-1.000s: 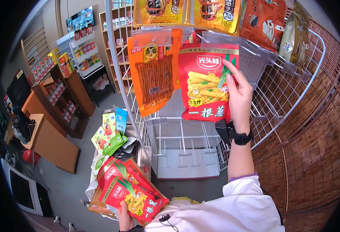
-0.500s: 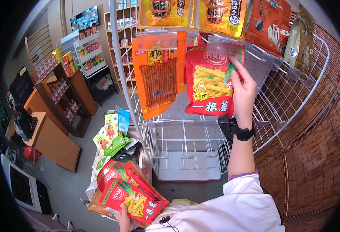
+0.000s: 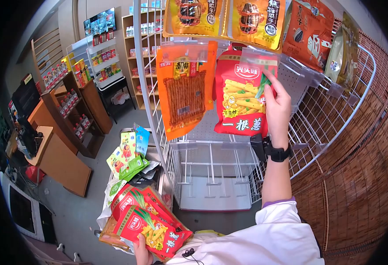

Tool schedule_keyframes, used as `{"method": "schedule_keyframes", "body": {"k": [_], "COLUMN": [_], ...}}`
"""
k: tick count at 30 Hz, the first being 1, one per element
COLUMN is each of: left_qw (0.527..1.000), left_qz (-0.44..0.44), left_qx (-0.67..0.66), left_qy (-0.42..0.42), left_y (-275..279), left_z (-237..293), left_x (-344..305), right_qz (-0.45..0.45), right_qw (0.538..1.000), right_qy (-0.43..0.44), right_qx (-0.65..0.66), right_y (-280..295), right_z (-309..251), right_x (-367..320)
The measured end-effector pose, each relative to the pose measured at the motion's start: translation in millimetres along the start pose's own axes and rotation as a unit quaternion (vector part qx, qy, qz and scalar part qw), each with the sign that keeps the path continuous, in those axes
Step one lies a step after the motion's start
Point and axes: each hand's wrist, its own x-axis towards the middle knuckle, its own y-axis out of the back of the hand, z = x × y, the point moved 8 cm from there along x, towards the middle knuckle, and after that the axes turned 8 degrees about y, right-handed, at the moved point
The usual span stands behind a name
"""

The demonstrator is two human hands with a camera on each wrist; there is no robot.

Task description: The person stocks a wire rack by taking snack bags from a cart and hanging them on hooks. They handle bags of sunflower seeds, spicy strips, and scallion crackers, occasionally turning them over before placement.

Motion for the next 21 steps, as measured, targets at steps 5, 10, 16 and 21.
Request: {"method": "schedule_keyframes", "body": {"k": [5, 10, 16, 21], "left_qw": [0.999, 0.999, 0.999, 0.99], "left_qz": [-0.043, -0.024, -0.001, -0.138], "left_qx": [-0.029, -0.039, -0.032, -0.013], "left_qy": [-0.005, -0.002, -0.005, -0.022], "left_y": [0.5, 3.7, 16.8, 32.1], "left_z": [-1.2, 0.1, -3.1, -27.4], "left_x": [5.1, 0.9, 2.8, 43.7], "right_qz": [-0.023, -0.056, -0.029, 0.013], "right_qw": [0.993, 0.99, 0.994, 0.984], "right_qy": [0.042, -0.027, 0.026, 0.075], "right_qx": [-0.106, -0.126, -0.103, -0.161], "right_y": [-12.3, -22.9, -17.0, -13.2], "right_z": [35.1, 80.1, 64.1, -12.7], "right_x": [23.6, 38.0, 18.3, -59.3]}}
